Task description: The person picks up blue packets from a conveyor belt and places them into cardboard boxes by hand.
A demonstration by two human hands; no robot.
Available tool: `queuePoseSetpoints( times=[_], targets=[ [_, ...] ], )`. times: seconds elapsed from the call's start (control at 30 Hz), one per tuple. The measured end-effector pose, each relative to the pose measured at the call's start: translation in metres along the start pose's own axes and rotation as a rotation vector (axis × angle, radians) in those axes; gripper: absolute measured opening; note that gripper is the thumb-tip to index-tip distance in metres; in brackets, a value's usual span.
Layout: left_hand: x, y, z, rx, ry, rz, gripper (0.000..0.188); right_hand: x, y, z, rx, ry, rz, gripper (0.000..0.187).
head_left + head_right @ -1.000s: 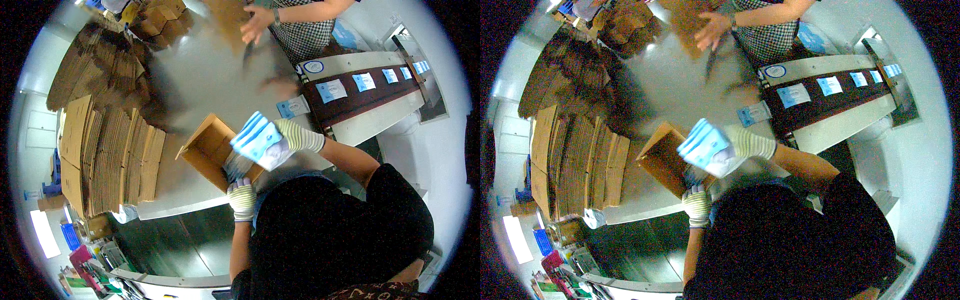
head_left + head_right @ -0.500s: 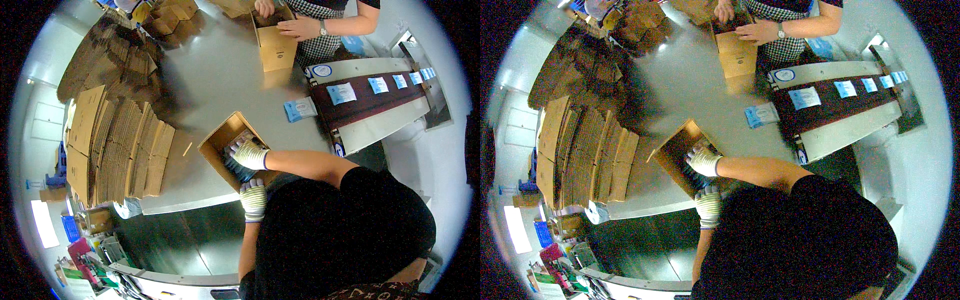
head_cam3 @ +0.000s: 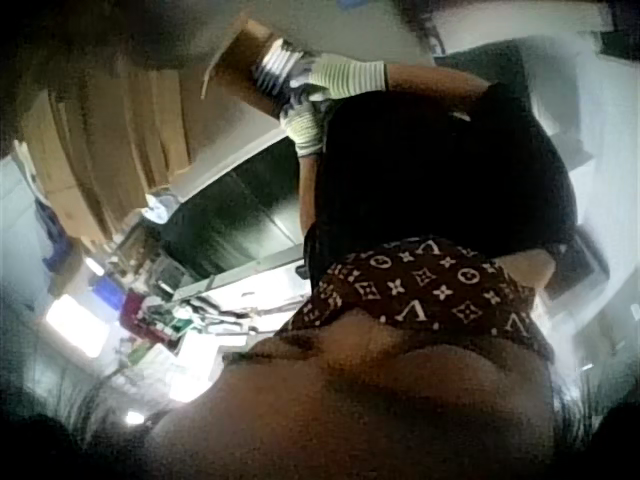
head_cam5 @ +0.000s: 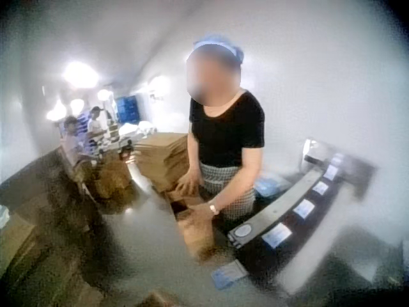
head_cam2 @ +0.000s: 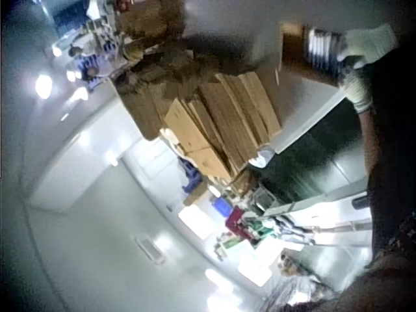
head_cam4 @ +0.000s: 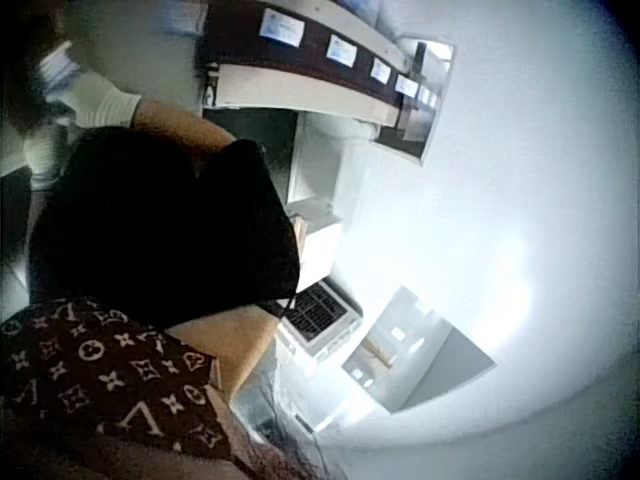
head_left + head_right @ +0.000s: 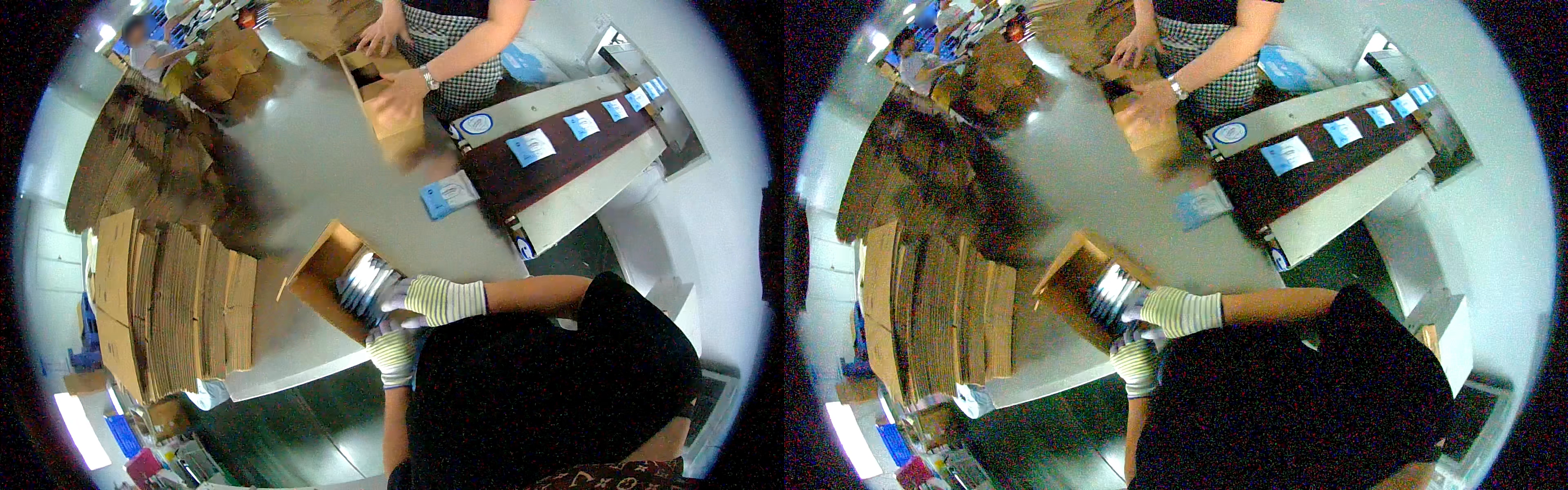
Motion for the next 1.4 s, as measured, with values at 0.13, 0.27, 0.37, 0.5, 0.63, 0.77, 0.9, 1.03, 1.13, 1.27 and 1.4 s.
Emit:
queuePoseSetpoints(
  times=[0.13,0.27,0.37,0.5,0.63,0.77,0.9,1.03,1.13,1.27,1.4],
  targets=[
    [0.007,-0.001,-0.009,-0.025,-0.023,-0.019,0.029,-0.022,-0.015,-0.018,0.07,0.03,-0.002,0.043],
    [0.008,-0.001,-0.014,0.044,-0.012,-0.026,0.025,-0.032,-0.034,-0.027,0.116,0.023,-0.032,0.039],
    [0.009,-0.004,-0.017,0.034,-0.028,-0.081,0.018,-0.033,-0.043,-0.036,0.158,0.014,-0.076,0.038],
    [0.012,-0.008,-0.019,0.058,-0.058,-0.039,0.014,-0.029,-0.06,-0.057,0.136,0.019,-0.087,0.041],
    [0.011,-0.006,-0.023,0.06,-0.031,-0.1,0.014,-0.03,-0.075,-0.113,-0.104,0.154,-0.042,0.047],
    [0.006,0.005,-0.02,0.038,-0.028,-0.084,0.016,-0.022,-0.099,-0.173,-0.173,0.335,0.047,0.041],
    [0.003,0.011,-0.01,0.046,-0.017,-0.104,0.017,-0.021,-0.114,-0.243,-0.323,0.496,0.107,0.037],
    [0.001,0.013,0.001,0.035,0.03,-0.118,0.019,-0.006,-0.126,-0.27,-0.452,0.691,0.381,0.048],
    [-0.009,0.024,0.009,0.02,0.017,-0.1,0.021,0.002,-0.117,-0.284,-0.401,0.667,0.602,0.049],
    [-0.005,0.032,0.007,-0.027,0.039,-0.008,0.024,-0.014,-0.088,-0.347,-0.386,0.698,0.791,0.035],
    [0.003,0.012,0.003,0.046,0.053,-0.185,0.024,-0.013,-0.09,-0.298,-0.333,0.821,0.727,0.036]
  ],
)
Point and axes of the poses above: each hand's wrist, its own x-axis towards the middle knuckle, its own y-axis out of the palm, z = x × y, the point moved 5 cm from there along x, towards the middle knuckle, and after that the axes turned 2 degrees about x, right-handed, at the moved point
